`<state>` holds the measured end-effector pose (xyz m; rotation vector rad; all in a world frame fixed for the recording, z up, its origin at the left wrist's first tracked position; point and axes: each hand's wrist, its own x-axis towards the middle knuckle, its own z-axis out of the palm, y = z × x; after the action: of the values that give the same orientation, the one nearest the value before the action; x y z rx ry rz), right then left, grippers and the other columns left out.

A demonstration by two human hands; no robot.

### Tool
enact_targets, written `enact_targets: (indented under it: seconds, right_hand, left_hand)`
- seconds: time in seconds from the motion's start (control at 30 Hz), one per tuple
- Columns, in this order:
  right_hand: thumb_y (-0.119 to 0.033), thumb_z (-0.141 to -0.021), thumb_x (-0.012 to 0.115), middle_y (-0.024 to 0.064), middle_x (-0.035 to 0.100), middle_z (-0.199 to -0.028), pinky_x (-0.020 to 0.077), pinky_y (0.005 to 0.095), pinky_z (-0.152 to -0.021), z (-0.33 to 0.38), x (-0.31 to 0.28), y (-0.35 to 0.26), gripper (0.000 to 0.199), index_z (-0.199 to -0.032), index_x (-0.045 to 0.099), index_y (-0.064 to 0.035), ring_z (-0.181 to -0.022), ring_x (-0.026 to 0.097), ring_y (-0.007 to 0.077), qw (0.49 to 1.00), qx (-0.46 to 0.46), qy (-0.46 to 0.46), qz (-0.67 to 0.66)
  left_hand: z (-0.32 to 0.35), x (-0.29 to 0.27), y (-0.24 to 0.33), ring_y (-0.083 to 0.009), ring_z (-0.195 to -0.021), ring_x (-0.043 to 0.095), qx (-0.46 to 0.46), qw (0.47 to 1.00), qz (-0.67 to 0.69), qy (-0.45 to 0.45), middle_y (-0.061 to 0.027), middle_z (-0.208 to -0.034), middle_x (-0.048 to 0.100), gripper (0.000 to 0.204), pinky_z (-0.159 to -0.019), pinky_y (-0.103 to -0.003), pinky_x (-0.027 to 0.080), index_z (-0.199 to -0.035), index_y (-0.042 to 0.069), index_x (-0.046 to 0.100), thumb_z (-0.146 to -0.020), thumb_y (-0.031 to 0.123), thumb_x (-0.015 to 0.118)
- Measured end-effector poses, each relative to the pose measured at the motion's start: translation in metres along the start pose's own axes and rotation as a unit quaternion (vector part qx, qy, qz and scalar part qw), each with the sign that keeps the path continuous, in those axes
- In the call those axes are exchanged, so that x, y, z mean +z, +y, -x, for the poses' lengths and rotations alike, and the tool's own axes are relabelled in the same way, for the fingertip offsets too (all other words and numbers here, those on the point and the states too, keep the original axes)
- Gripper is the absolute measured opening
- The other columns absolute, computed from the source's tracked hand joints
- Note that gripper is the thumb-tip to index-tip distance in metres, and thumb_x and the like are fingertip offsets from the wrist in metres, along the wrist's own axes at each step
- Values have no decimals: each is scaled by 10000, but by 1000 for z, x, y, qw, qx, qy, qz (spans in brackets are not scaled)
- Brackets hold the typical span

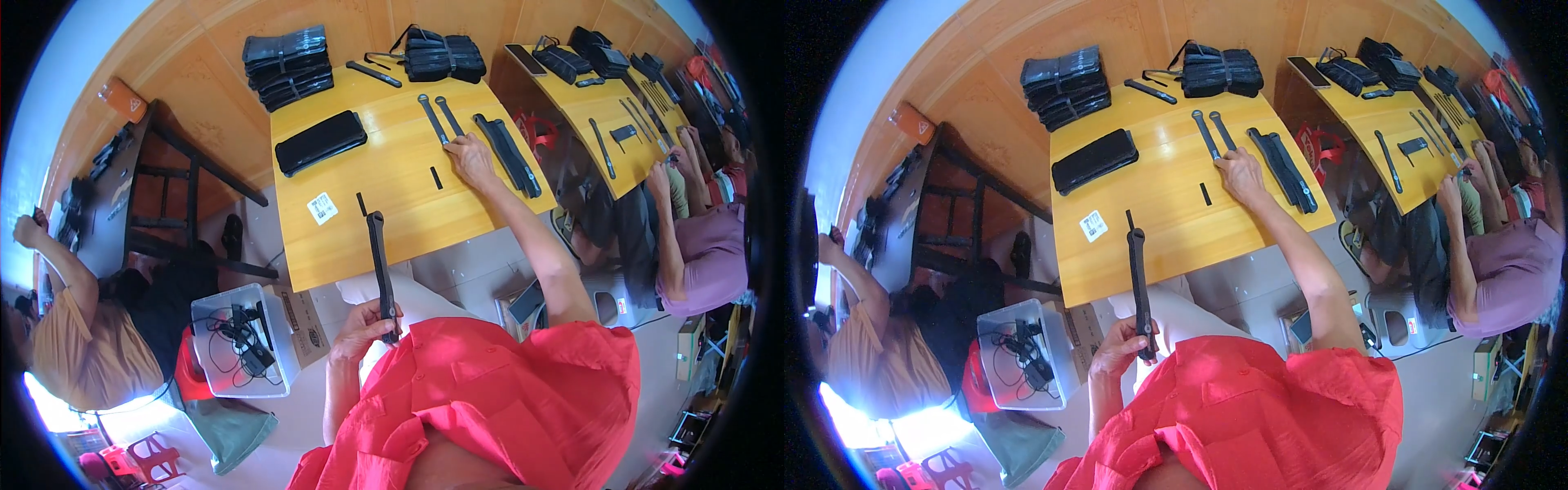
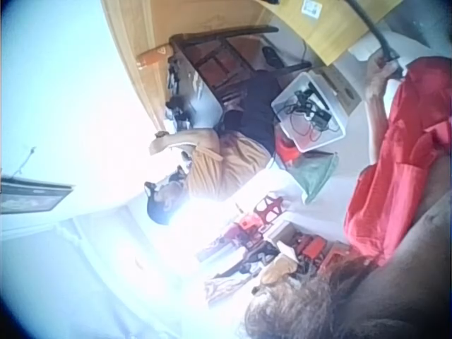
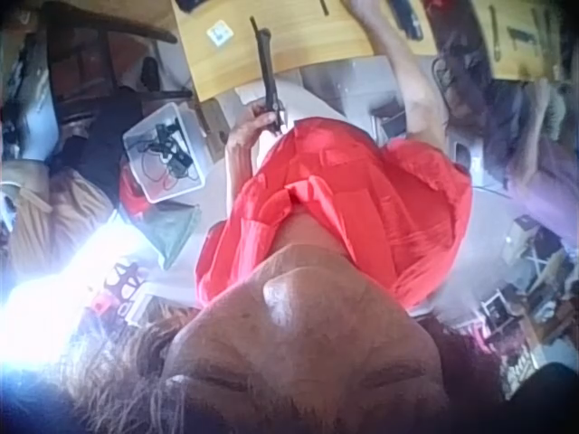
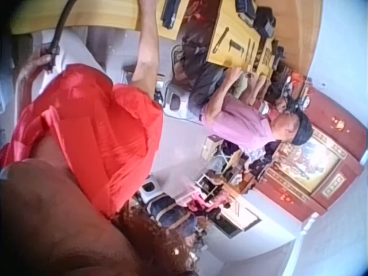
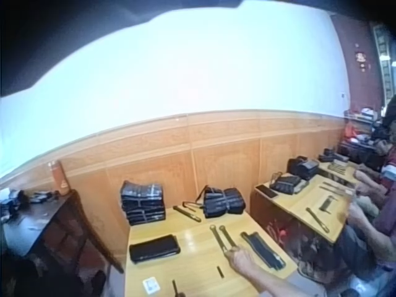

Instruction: Manually assembling and inspecting black straps in a workshop.

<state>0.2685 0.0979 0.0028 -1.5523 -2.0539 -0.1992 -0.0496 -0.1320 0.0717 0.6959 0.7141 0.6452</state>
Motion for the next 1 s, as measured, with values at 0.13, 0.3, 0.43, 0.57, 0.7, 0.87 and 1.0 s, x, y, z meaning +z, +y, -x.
enact_targets:
  seconds: [0.13, 0.3, 0.43, 0.57, 0.7, 0.87, 1.0]
  right_hand:
    - [-17, -703, 613, 77, 634, -894, 455, 350, -766, 8, -6, -7, 200, -886, 684, -54, -874, 552, 261, 1000, 9, -15, -3]
    - [0, -700, 543, 102, 596, -950, 435, 384, -786, 16, -25, -17, 302, -972, 653, -71, -936, 527, 286, 999, 35, 6, -27]
    - [12, -703, 525, 111, 608, -944, 453, 363, -772, 30, -52, -57, 300, -970, 654, -39, -912, 558, 283, 991, 27, 7, -129]
    - [0, -767, 577, 101, 627, -840, 455, 257, -696, 66, -103, -128, 170, -915, 661, 0, -748, 584, 173, 901, 97, -116, -406]
    - [29, -740, 611, 116, 628, -846, 469, 264, -663, 82, -128, -176, 174, -906, 657, 8, -768, 610, 198, 868, 26, -154, -471]
    - [41, -726, 638, 120, 617, -842, 489, 295, -620, 88, -131, -187, 160, -884, 639, 20, -728, 620, 239, 880, -51, -113, -459]
    - [56, -713, 640, 125, 618, -838, 495, 298, -622, 89, -133, -188, 174, -884, 634, 24, -722, 621, 248, 888, -47, -113, -443]
  left_hand:
    - [-1, 0, -5, -141, -596, 617, 9, 1000, 4, -3, -72, -751, 620, 334, -540, -229, 521, -956, -14, 578, -739, 194, 724]
    - [-4, -3, -9, -153, -586, 623, 8, 1000, 20, 7, -83, -748, 619, 359, -526, -236, 526, -982, -12, 569, -750, 218, 717]
    - [-12, -6, -17, -150, -545, 586, 84, 992, 39, 86, -93, -717, 598, 284, -512, -243, 502, -1061, -13, 539, -873, 199, 563]
    - [-30, 5, -2, -129, -562, 587, 99, 982, 87, 132, -82, -725, 590, 235, -518, -227, 503, -1045, -3, 543, -916, 188, 504]
    - [-42, 14, 4, -116, -600, 603, 101, 976, 106, 163, -69, -744, 603, 253, -515, -210, 510, -1025, 7, 550, -898, 226, 549]
    - [-46, 26, 4, -93, -590, 598, 145, 965, 95, 197, -36, -757, 614, 253, -502, -195, 494, -1017, 23, 557, -885, 239, 574]
    - [-47, 31, 3, -84, -606, 590, 161, 956, 79, 233, -22, -763, 612, 207, -507, -199, 492, -1001, 31, 564, -876, 195, 585]
